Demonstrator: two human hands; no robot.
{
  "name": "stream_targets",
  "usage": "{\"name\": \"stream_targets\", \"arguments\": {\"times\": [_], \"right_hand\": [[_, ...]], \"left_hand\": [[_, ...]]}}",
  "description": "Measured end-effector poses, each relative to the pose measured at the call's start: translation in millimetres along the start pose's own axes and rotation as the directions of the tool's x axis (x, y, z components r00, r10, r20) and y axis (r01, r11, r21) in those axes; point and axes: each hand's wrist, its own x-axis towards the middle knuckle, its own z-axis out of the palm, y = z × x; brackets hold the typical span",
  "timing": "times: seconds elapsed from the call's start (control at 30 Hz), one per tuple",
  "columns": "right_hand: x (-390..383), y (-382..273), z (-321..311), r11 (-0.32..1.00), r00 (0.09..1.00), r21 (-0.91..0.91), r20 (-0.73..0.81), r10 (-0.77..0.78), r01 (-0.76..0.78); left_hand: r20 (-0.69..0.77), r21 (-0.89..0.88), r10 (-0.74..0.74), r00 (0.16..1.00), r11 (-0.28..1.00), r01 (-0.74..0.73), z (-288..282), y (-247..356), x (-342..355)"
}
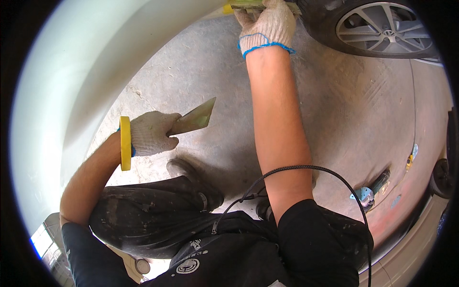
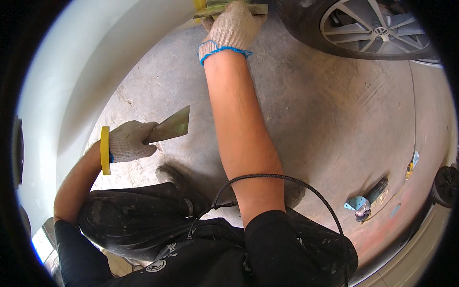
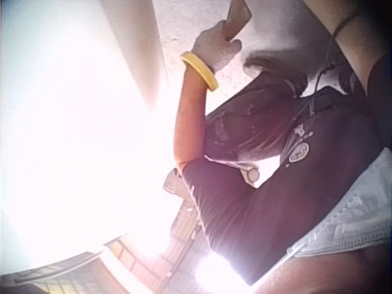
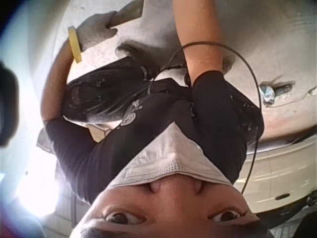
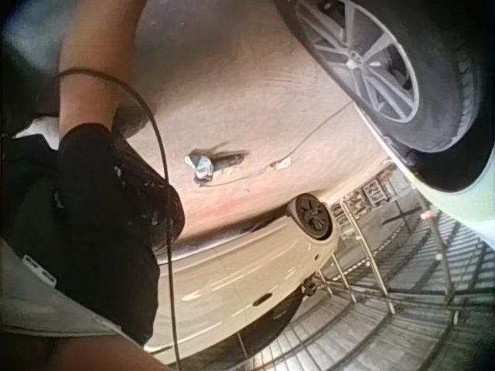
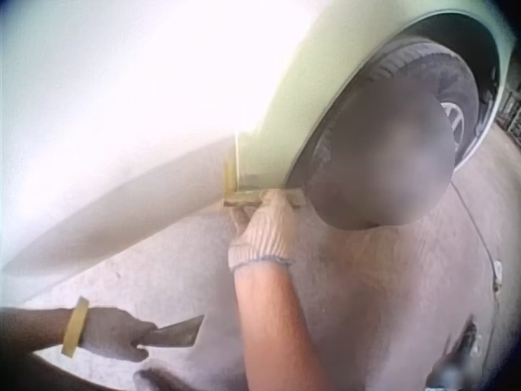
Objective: The person applies green body filler to a car's wheel arch using two metal spreaders. They repeatedly smooth and level the filler along the curved surface, occasionally transferring material between tools to maintain coverage.
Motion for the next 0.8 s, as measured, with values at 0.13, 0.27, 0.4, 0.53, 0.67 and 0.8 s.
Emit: {"name": "stream_targets", "arguments": {"times": [0.13,0.27,0.4,0.53,0.67,0.8], "right_hand": [[-21.4,-20.5,25.3,0.999,0.998,0.047,-0.061,-0.018,0.021],[-16.2,-14.9,15.3,0.994,0.986,0.096,0.153,-0.067,0.053],[-5.5,-10.3,-31.5,0.984,0.990,0.167,0.118,-0.079,0.059],[-5.4,-8.1,-40.0,0.976,0.988,0.174,-0.096,-0.118,0.133],[12.2,-9.3,-48.7,0.985,0.990,0.116,-0.067,-0.123,0.130],[19.3,-6.9,-55.1,0.992,0.992,0.052,-0.057,-0.110,0.113]], "left_hand": [[0.021,-0.019,-0.031,0.999,0.999,0.031,-2.0,3.1,-2.2],[0.032,0.003,-0.023,0.999,1.000,0.023,-2.9,2.7,1.3],[0.012,-0.014,-0.025,1.000,1.000,0.025,-2.6,2.0,-0.1],[-0.009,-0.006,0.000,1.000,1.000,0.000,-5.2,3.3,2.6],[-0.001,0.020,0.023,1.000,1.000,-0.023,-3.0,-0.7,3.5],[0.003,0.002,0.009,1.000,1.000,-0.009,-4.5,2.9,1.9]]}}
